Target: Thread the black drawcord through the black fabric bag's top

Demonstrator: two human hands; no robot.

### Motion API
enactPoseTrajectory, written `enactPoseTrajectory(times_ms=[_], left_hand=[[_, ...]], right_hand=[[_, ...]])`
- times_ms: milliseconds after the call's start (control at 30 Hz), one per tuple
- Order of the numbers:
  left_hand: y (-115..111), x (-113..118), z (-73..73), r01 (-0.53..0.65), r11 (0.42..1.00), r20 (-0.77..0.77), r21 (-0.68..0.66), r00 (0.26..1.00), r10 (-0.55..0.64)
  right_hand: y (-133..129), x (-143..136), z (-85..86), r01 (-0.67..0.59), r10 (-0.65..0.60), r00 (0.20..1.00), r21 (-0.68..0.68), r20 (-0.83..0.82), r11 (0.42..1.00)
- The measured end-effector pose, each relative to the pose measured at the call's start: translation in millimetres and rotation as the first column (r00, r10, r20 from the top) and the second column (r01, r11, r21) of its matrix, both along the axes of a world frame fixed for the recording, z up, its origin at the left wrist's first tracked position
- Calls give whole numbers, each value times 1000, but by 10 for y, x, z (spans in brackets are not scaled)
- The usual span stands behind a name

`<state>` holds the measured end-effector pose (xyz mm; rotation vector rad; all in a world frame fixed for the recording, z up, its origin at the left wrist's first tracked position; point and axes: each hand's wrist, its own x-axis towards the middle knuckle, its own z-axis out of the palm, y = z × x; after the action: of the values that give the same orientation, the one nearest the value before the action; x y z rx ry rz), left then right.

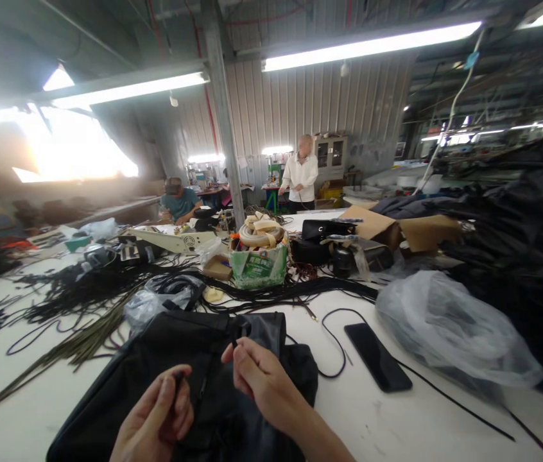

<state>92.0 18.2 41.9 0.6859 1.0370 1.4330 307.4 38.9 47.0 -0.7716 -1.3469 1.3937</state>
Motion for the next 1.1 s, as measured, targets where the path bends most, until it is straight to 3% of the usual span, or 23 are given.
enactPoseTrajectory(times_ms=[100, 233, 500, 700, 900, 1100], left_hand=[[-79, 59, -10, -1, 1000, -5, -16, 1000, 1], [-96, 69, -90, 85, 996, 75, -7, 994, -84], [-42, -56, -240, 159, 982, -2, -105, 987, -160], [3, 132, -215, 183, 983, -13, -35, 983, -183], [51, 326, -350, 80, 997, -208, 2, 975, -78], [112, 455, -506, 206, 978, -272, 29, 943, -191]], right_hand=[[134, -39, -188, -24, 18, 998, -97, -68, 995], [159, -18, -220, -44, 20, 991, -182, -136, 982], [108, 61, -77, -103, 101, 994, -71, -34, 992], [192, 55, -51, -106, 105, 990, 10, 100, 994], [299, -70, -155, -162, 158, 984, 34, 84, 986], [397, -39, -263, -201, 198, 978, 33, 68, 979]])
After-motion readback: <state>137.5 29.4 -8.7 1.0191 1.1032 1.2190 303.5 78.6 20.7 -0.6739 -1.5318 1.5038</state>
